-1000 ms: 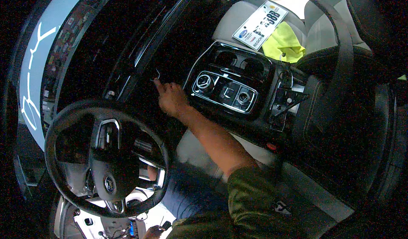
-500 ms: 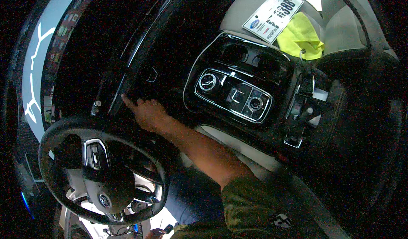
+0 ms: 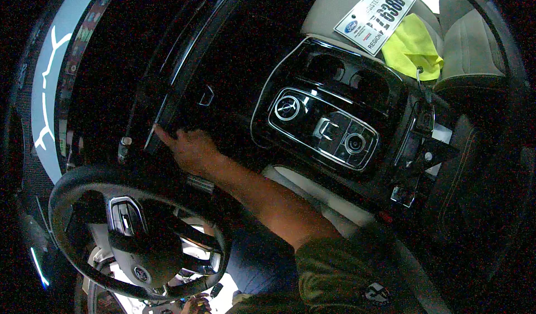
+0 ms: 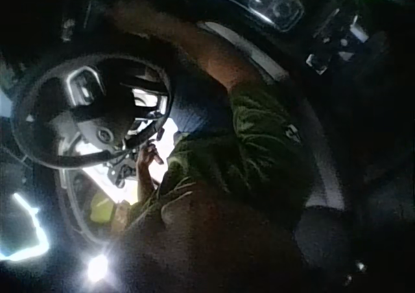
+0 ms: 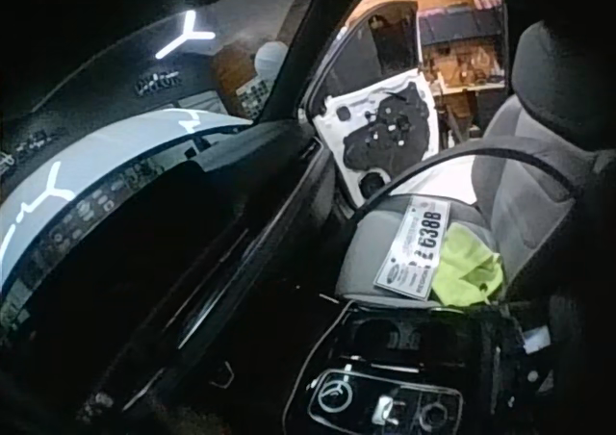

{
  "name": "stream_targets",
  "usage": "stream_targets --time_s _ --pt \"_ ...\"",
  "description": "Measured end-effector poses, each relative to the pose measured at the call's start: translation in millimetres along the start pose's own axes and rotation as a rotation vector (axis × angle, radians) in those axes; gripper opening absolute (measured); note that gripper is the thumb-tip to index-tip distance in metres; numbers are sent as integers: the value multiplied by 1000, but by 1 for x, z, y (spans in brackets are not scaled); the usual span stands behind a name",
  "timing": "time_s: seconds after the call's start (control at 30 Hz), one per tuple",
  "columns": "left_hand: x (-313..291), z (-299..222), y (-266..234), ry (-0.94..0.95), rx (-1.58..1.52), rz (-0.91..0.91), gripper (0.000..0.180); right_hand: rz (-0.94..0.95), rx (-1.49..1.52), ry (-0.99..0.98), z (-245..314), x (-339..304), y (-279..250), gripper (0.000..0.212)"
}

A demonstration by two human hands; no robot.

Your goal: The person uses a screwdriver to pry and remove a plastic trim piece from the front wheel arch of a white car. They then enter the vehicle, start the engine, and briefly operate the steering wheel before exiting and returning to the wheel arch to continue working on the trim.

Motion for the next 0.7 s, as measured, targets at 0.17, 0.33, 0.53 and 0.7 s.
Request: stream_targets --time_s 0.17,0.33,0.53,0.7 --pt "-38 -6 -7 165 -312 -240 21 -14 -30 -34 15 17 -7 68" --pt "-53 32 -23 126 -518 -255 23 67 -148 -74 27 29 -5 65" --pt "-39 70 -22 79 -464 -406 29 162 -163 -69 19 46 9 41" --pt "-12 79 0 142 -364 -269 32 126 -121 -51 -25 52 26 35"
Point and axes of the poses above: each hand's wrist, its own x-axis towards the middle knuckle, its own y-axis out of the palm, z = x × y, the point moved 9 cm from there along x, towards the middle knuckle, and after that the axes turned 2 degrees about y, right-handed, at the moved point
